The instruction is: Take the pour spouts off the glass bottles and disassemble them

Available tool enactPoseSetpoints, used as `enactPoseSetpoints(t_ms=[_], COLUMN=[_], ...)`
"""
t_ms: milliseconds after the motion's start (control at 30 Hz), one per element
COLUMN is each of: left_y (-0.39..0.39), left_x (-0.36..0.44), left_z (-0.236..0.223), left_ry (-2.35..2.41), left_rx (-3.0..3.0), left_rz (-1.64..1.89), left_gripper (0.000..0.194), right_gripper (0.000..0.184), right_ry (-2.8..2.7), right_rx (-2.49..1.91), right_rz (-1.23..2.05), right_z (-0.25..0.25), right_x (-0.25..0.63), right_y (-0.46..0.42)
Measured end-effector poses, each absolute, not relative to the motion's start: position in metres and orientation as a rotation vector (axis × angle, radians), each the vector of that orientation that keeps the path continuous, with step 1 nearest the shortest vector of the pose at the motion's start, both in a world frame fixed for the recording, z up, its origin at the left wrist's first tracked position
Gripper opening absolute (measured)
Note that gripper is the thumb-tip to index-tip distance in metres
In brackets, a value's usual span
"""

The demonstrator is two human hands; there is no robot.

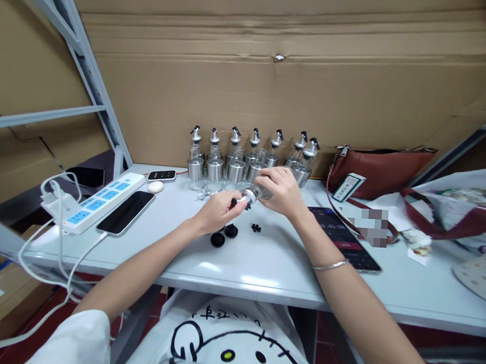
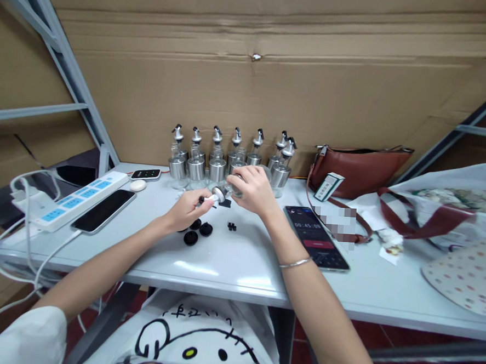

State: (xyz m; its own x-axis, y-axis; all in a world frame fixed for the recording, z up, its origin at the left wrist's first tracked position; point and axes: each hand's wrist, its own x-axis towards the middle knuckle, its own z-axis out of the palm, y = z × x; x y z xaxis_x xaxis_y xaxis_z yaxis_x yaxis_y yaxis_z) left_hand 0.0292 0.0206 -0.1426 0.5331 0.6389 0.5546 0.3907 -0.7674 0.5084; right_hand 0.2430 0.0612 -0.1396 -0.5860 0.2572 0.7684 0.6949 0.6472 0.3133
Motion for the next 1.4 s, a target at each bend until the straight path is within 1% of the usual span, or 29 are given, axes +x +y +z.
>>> enactPoseSetpoints(t_ms=[133,333,467,533,633,733,900,1000,1100,1233,1400], left_y=[0.018,0.016,0.008,0.006,0.013,0.027,0.039,0.039,0.037,0.036,0.036], left_x=[0.029,0.028,0.026,0.025,0.022,0.017,0.006,0.005,0.006,0.006,0.007], left_z=[-0.141,-0.140,-0.138,-0.139,-0.143,-0.150,-0.155,-0.153,-0.152,-0.152,-0.152], left_ry=[0.832,0.780,0.729,0.670,0.637,0.729,0.869,0.877,0.854,0.862,0.888], left_rx=[2.552,2.344,2.512,2.707,2.906,2.941,2.946,2.939,2.946,2.911,2.890], left_rz=[1.111,1.130,1.176,1.187,1.242,1.271,1.171,1.165,1.193,1.178,1.204], left_gripper=[0.031,0.039,0.036,0.035,0.035,0.034,0.033,0.031,0.030,0.029,0.033], right_gripper=[0.018,0.017,0.022,0.026,0.032,0.034,0.031,0.031,0.034,0.042,0.054], right_ry=[-2.098,-2.098,-2.034,-1.832,-1.583,-1.553,-1.612,-1.604,-1.571,-1.599,-1.590], right_rx=[-0.658,-0.650,-0.691,-0.806,-0.985,-1.103,-1.152,-1.198,-1.232,-1.215,-1.224], right_rz=[-0.865,-0.838,-0.654,-0.536,-0.460,-0.389,-0.299,-0.227,-0.171,-0.197,-0.407], right_z=[-0.139,-0.142,-0.144,-0.142,-0.138,-0.137,-0.149,-0.159,-0.166,-0.171,-0.171], right_x=[0.245,0.242,0.243,0.249,0.261,0.267,0.262,0.263,0.269,0.276,0.276], right_y=[0.060,0.058,0.055,0.054,0.054,0.057,0.070,0.080,0.088,0.094,0.094])
